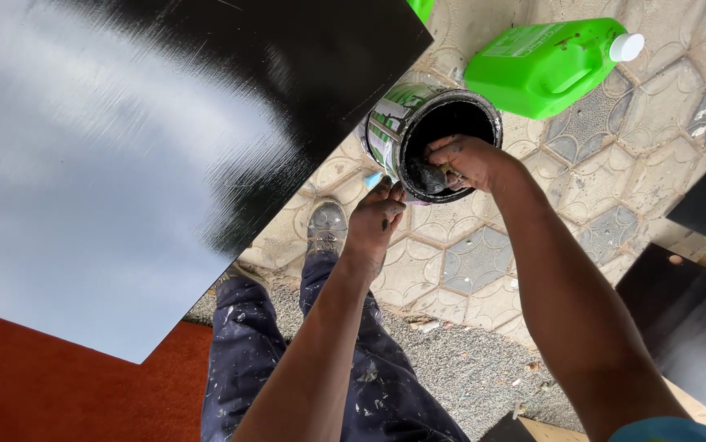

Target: The person paints a rectangular wooden board black using a cloth. They repeatedly dip the cloth into a paint can and apply the paint to the board's surface, covering it evenly.

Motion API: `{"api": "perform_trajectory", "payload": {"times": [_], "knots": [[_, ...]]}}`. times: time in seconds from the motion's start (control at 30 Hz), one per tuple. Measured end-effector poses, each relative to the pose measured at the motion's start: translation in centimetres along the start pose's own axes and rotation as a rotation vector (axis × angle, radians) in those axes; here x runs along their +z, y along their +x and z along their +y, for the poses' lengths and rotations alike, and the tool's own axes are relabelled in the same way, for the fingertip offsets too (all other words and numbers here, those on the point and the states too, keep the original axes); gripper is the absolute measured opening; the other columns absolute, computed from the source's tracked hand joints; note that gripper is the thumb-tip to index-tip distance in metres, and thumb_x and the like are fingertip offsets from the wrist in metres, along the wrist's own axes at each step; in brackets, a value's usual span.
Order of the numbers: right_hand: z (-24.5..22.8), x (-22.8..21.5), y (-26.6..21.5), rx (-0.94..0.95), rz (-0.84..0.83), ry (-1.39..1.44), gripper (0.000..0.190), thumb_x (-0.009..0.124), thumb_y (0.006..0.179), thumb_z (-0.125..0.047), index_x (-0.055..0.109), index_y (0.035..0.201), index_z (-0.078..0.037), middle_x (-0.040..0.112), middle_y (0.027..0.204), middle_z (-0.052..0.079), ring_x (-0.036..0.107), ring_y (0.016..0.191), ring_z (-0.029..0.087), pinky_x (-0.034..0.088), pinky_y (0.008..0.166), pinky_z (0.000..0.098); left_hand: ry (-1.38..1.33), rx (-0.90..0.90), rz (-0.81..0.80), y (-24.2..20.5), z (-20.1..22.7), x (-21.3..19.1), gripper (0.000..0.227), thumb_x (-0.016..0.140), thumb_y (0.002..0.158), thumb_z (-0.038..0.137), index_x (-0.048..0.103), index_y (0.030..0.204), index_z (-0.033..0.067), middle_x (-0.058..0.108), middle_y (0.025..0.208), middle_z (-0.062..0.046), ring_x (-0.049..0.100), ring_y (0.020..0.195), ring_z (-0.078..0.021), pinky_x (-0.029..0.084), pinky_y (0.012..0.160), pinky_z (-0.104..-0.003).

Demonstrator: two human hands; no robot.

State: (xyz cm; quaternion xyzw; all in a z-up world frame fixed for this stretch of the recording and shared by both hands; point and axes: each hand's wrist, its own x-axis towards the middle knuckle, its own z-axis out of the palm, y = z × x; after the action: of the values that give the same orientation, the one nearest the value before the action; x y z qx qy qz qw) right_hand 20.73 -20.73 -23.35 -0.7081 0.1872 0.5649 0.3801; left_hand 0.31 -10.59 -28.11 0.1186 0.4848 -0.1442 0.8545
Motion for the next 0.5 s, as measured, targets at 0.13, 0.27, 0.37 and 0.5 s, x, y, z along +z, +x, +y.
{"api": "perform_trajectory", "payload": {"times": [0.13,0.27,0.37,0.5], "knots": [[-2.0,0.8,-1.7,0.140,-0.043,-0.021,0.029,0.073,0.070,-0.005,0.076,0.099,-0.006,0.054,0.061,0.015,0.044,0.042,0.021,0.031,0.035,0.0238,0.003,-0.008,-0.012,-2.7,1.6,1.0,0.080,0.061,0.084,0.001,0.037,0.160,0.0078,0.054,0.152,-0.006,0.047,0.147,-0.0220,0.024,0.123,-0.045],[0.4,-1.8,0.1,0.107,-0.035,-0.096,0.029,0.076,0.080,-0.023,0.079,0.107,-0.013,0.067,0.078,0.016,0.061,0.064,0.028,0.051,0.054,0.0370,-0.041,-0.002,0.004,-3.9,2.1,1.8,0.078,0.062,0.083,-0.001,0.042,0.158,0.0067,0.059,0.148,-0.007,0.053,0.142,-0.0212,0.029,0.120,-0.043],[-1.2,-1.5,-2.8,0.079,-0.033,-0.123,0.034,0.072,0.085,-0.025,0.074,0.112,-0.006,0.065,0.085,0.011,0.056,0.069,0.022,0.044,0.053,0.0303,-0.048,-0.013,0.040,-3.1,0.5,1.4,0.072,0.062,0.086,0.004,0.044,0.156,0.0103,0.064,0.143,-0.006,0.057,0.138,-0.0215,0.030,0.120,-0.045],[-1.3,0.0,-4.9,-0.085,0.112,-0.226,0.040,0.078,0.087,-0.021,0.065,0.119,-0.001,0.063,0.083,0.012,0.062,0.071,0.020,0.043,0.051,0.0272,-0.111,0.035,0.032,-1.7,-1.0,0.5,0.066,0.064,0.087,0.005,0.049,0.152,0.0089,0.068,0.133,-0.005,0.060,0.134,-0.0234,0.033,0.119,-0.047]]}}
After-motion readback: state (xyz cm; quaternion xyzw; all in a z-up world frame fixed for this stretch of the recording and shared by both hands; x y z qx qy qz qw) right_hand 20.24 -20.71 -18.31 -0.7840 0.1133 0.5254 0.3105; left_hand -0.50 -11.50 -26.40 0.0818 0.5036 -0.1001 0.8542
